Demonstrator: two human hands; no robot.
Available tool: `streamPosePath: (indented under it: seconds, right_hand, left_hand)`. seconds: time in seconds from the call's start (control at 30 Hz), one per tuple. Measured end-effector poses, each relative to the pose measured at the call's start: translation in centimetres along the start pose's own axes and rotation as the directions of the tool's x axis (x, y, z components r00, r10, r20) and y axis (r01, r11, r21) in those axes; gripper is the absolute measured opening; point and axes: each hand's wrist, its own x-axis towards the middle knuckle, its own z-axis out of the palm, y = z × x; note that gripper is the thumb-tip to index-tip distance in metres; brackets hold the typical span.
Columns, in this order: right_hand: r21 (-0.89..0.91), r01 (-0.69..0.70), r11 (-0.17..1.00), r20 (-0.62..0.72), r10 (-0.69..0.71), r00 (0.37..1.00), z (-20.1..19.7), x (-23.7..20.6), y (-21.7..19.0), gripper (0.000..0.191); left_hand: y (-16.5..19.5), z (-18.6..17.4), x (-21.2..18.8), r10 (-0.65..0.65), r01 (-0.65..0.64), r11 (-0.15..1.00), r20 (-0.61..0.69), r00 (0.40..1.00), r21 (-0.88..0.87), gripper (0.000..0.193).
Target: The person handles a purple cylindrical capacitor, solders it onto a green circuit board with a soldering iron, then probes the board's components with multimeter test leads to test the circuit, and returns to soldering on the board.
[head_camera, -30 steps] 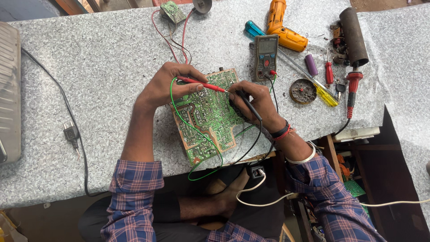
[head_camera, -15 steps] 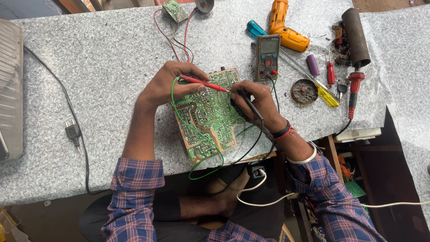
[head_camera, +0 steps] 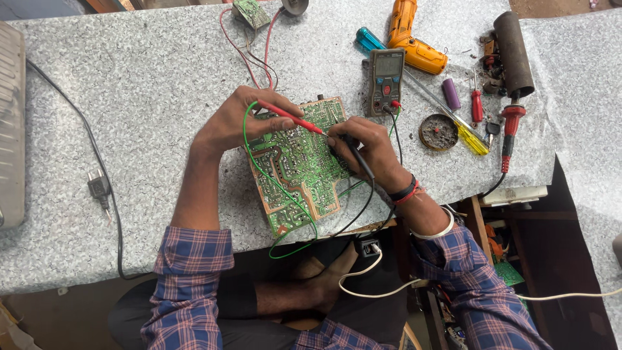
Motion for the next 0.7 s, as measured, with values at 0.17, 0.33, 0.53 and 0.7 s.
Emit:
streamPosePath:
  seconds: [0.17,0.33,0.53,0.7]
  right_hand:
    - [-0.14,0.056,0.989,0.018,-0.054,0.998,0.3,0.1,-1.1,0.012]
    - [-0.162,0.115,0.98,0.014,-0.115,0.993,0.2,0.2,-1.2,0.019]
    - [-0.062,0.057,0.996,-0.016,-0.058,0.998,0.3,0.0,-1.1,0.011]
    - [-0.053,0.058,0.997,0.007,-0.058,0.998,0.2,0.0,-1.0,0.008]
  left_hand:
    - [0.0,0.1,0.0,-0.077,0.08,0.996,-0.062,0.995,0.047,0.031]
    - [0.1,0.1,-0.2,-0.108,0.11,0.992,-0.036,0.994,0.065,0.031]
    - [-0.2,-0.2,-0.1,0.029,-0.03,0.999,0.019,0.999,0.04,0.03]
    - [-0.4,-0.2,-0.1,0.001,-0.001,1.0,0.034,0.999,0.026,0.027]
